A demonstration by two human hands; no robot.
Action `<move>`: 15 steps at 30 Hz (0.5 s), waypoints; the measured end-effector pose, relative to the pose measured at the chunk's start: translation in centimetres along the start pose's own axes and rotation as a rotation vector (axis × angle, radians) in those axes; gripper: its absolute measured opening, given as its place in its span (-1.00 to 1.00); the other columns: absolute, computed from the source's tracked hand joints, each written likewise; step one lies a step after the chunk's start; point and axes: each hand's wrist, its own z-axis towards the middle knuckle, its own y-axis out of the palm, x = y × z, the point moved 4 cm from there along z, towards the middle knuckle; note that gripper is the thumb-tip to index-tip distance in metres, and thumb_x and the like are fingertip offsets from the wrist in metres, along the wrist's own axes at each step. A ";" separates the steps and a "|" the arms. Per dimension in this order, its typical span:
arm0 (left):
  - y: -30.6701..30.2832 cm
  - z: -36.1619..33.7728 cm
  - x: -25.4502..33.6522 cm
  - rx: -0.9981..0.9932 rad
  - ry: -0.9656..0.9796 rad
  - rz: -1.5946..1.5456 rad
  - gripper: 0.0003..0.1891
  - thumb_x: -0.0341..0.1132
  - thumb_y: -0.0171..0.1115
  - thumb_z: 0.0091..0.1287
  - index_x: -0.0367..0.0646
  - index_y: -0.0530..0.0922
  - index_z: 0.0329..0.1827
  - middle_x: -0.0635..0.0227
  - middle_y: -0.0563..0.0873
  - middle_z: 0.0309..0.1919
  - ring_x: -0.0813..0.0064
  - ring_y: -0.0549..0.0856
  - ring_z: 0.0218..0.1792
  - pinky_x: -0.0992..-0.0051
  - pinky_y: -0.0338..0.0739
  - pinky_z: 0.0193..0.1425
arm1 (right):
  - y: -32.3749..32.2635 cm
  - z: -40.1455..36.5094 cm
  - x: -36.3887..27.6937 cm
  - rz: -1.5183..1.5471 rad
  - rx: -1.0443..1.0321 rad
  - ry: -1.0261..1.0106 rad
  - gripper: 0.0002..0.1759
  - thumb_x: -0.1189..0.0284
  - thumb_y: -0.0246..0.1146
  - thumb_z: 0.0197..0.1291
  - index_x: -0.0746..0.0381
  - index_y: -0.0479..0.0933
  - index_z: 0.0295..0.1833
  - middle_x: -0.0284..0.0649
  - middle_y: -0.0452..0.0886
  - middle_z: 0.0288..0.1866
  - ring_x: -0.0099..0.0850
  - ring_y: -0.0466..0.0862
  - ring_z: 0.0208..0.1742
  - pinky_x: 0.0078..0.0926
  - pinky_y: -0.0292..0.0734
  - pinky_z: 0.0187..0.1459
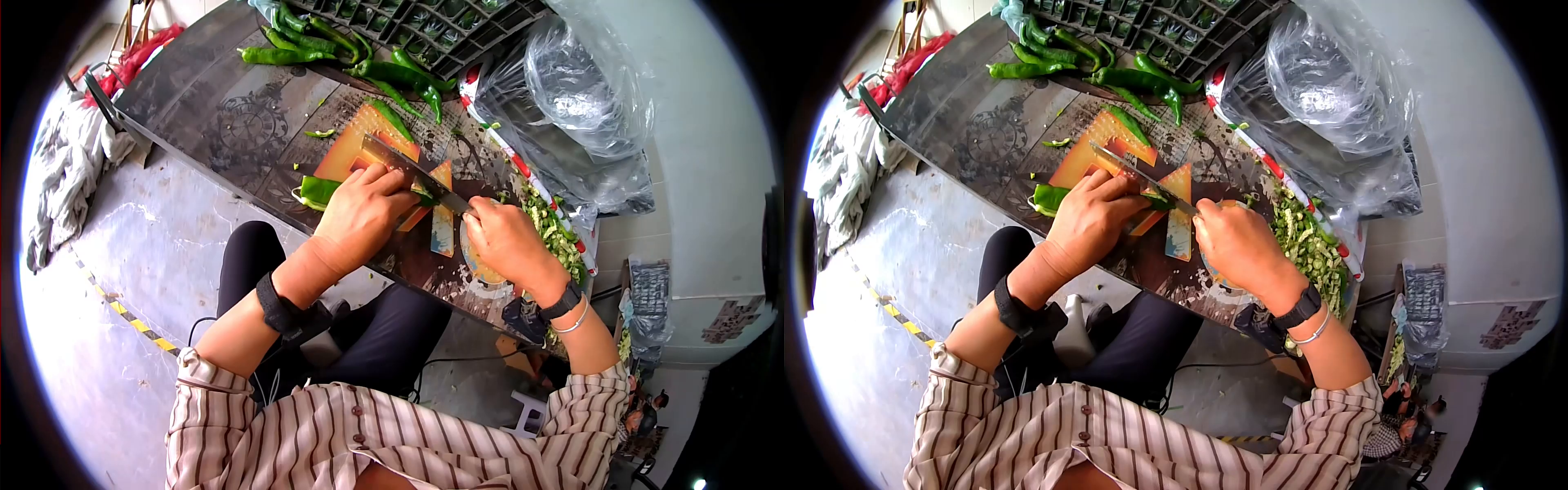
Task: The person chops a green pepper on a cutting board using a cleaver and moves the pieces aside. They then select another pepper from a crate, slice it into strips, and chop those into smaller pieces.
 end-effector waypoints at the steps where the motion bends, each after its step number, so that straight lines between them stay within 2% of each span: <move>1: 0.0 0.0 0.0 0.007 -0.002 -0.002 -0.80 -0.34 0.25 0.06 -0.02 0.69 -0.24 0.46 0.56 -0.27 0.38 0.54 -0.18 0.44 0.47 -0.08 | 0.0 0.0 0.0 0.000 0.007 0.002 -0.83 0.43 0.16 0.28 0.33 0.41 -0.26 0.08 0.53 -0.51 0.06 0.60 -0.39 -0.05 0.51 -0.34; 5: 0.2 -0.1 0.0 -0.003 -0.005 0.001 -0.79 -0.34 0.26 0.05 -0.02 0.69 -0.22 0.46 0.56 -0.27 0.38 0.54 -0.19 0.44 0.47 -0.08 | 0.3 0.0 0.1 0.012 -0.003 0.024 -0.82 0.41 0.15 0.30 0.31 0.41 -0.28 0.08 0.53 -0.51 0.06 0.59 -0.41 -0.04 0.51 -0.35; 7: 0.0 0.0 0.1 -0.053 -0.072 -0.040 -0.73 -0.45 0.24 -0.01 -0.08 0.70 -0.20 0.43 0.64 -0.16 0.31 0.58 -0.08 0.40 0.48 0.06 | 0.9 -0.1 0.5 0.025 0.019 0.039 -0.81 0.40 0.15 0.31 0.31 0.41 -0.29 0.07 0.53 -0.53 0.06 0.59 -0.42 -0.04 0.51 -0.36; 11: -0.2 0.2 0.3 -0.059 -0.058 -0.032 -0.74 -0.46 0.24 0.00 -0.08 0.70 -0.21 0.42 0.64 -0.16 0.30 0.58 -0.09 0.39 0.49 0.04 | 1.6 -0.1 0.7 -0.019 0.117 -0.011 -0.79 0.38 0.14 0.32 0.30 0.43 -0.31 0.04 0.54 -0.55 0.05 0.59 -0.44 -0.05 0.50 -0.39; 15: -0.1 0.2 0.2 -0.049 -0.055 -0.016 -0.75 -0.46 0.23 0.01 -0.08 0.69 -0.22 0.41 0.63 -0.18 0.30 0.57 -0.11 0.40 0.49 0.03 | 1.7 0.2 0.8 0.014 0.128 0.075 -0.81 0.38 0.13 0.32 0.29 0.48 -0.26 0.06 0.56 -0.55 0.03 0.63 -0.43 -0.06 0.51 -0.38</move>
